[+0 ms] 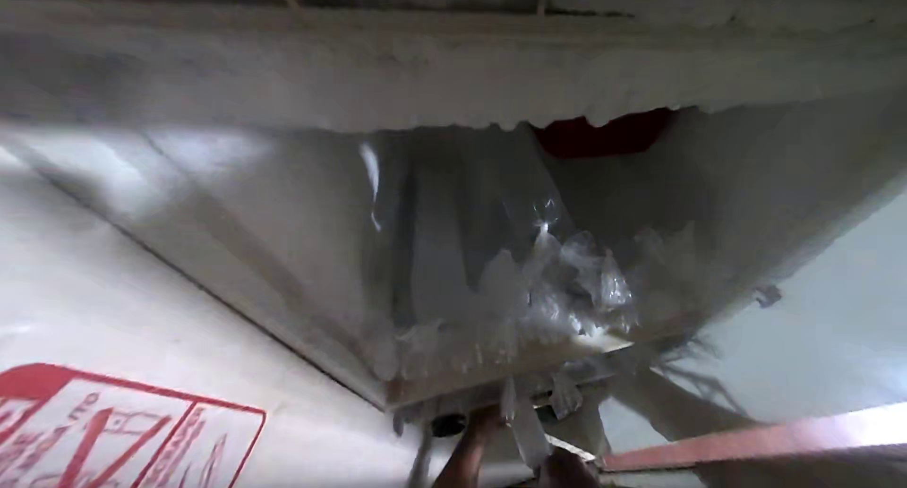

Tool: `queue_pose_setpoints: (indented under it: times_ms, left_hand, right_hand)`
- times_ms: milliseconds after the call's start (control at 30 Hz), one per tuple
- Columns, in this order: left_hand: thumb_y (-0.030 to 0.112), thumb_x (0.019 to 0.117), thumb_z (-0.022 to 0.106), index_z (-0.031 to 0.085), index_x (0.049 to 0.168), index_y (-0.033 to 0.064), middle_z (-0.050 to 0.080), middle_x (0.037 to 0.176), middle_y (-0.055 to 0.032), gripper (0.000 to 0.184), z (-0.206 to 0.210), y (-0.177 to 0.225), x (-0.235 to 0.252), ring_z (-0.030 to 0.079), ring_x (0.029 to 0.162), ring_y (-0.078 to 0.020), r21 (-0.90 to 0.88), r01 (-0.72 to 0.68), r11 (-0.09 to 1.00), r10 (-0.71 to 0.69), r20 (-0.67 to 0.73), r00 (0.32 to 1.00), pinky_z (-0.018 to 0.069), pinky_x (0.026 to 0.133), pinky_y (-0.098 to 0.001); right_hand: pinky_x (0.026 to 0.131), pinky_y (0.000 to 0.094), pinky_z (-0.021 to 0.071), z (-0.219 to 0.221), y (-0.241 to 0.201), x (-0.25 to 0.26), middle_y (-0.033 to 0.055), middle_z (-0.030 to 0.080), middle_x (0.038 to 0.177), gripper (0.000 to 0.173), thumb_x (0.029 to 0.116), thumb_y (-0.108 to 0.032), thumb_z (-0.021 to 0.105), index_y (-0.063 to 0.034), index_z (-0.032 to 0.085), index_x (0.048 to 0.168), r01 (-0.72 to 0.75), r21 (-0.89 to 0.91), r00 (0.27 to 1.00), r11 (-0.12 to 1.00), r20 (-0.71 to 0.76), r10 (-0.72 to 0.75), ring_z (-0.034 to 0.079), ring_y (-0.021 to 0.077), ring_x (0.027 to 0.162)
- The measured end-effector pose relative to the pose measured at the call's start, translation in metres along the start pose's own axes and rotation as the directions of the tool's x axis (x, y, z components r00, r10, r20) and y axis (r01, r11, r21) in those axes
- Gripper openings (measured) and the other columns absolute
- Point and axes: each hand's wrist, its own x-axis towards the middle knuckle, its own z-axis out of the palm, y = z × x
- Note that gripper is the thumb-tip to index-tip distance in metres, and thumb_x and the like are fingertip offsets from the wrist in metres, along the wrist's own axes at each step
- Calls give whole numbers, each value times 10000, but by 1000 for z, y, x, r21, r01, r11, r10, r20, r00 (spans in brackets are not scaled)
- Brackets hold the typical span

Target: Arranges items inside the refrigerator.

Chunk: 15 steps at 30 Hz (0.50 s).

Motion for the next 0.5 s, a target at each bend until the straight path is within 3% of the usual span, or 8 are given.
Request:
queue_pose_setpoints:
  times_ms: [33,100,167,233,300,400,433,500]
  left_hand:
    - [112,1066,523,529,1364,-97,607,1287,-240,364,-10,7,-15,591,1134,-248,8,-20,1000,20,19,1000,486,1007,-380]
    - [132,1086,463,524,1377,-109,567,1391,-256,383,-27,15,-44,548,1284,-268,69,-149,986,146,46,988,424,1118,-393]
    - [219,1113,395,538,1387,-79,590,1391,-224,430,-31,18,-69,563,1306,-250,223,-270,937,287,-44,957,444,1126,-378]
    - [226,1109,412,590,1348,-86,627,1334,-265,431,-25,10,-62,600,1271,-345,451,-282,847,384,-152,911,471,1092,-468]
    - [239,1109,410,596,1340,-69,635,1320,-244,428,-26,13,-67,604,1255,-307,404,-263,876,352,-163,922,474,1086,-441]
    - [192,1108,431,489,1420,-110,522,1457,-265,438,-29,33,-71,498,1370,-293,132,-125,983,138,-94,986,378,1171,-404]
    - [176,1103,442,481,1430,-115,506,1479,-270,440,-27,38,-70,473,1402,-304,190,-95,977,112,-76,991,358,1192,-400]
    - [160,1071,513,587,1335,-121,593,1362,-314,392,-16,52,-70,533,1336,-409,478,-78,875,146,-107,983,367,1156,-516]
  right_hand:
    - [860,464,602,5,-6,9,181,687,1155,372,1090,-252,456,43,583,1278,-44,30,999,999,3,44,710,260,984]
    - [830,465,609,14,-11,29,163,703,1175,362,1096,-264,438,14,568,1288,-124,97,992,988,8,124,725,270,974]
    - [822,464,619,22,-9,47,168,698,1193,361,1105,-249,424,9,531,1333,-172,197,984,965,-1,176,733,281,976]
    - [795,452,612,28,-9,65,180,685,1184,375,1108,-240,426,11,498,1377,-194,294,976,936,-40,215,723,276,957]
    - [790,431,614,30,-15,75,182,685,1178,380,1109,-250,440,7,483,1387,-196,343,967,919,-87,239,725,264,944]
    - [801,423,592,30,-26,89,221,625,1237,413,1110,-200,442,11,404,1463,-156,420,961,894,-146,236,695,283,969]
    - [825,430,590,28,-24,99,232,606,1275,421,1111,-193,436,7,390,1479,-142,432,961,891,-156,229,688,293,1006]
    - [858,434,571,25,-12,124,250,594,1283,414,1107,-159,437,47,406,1465,-109,413,972,904,-148,184,661,291,1038]
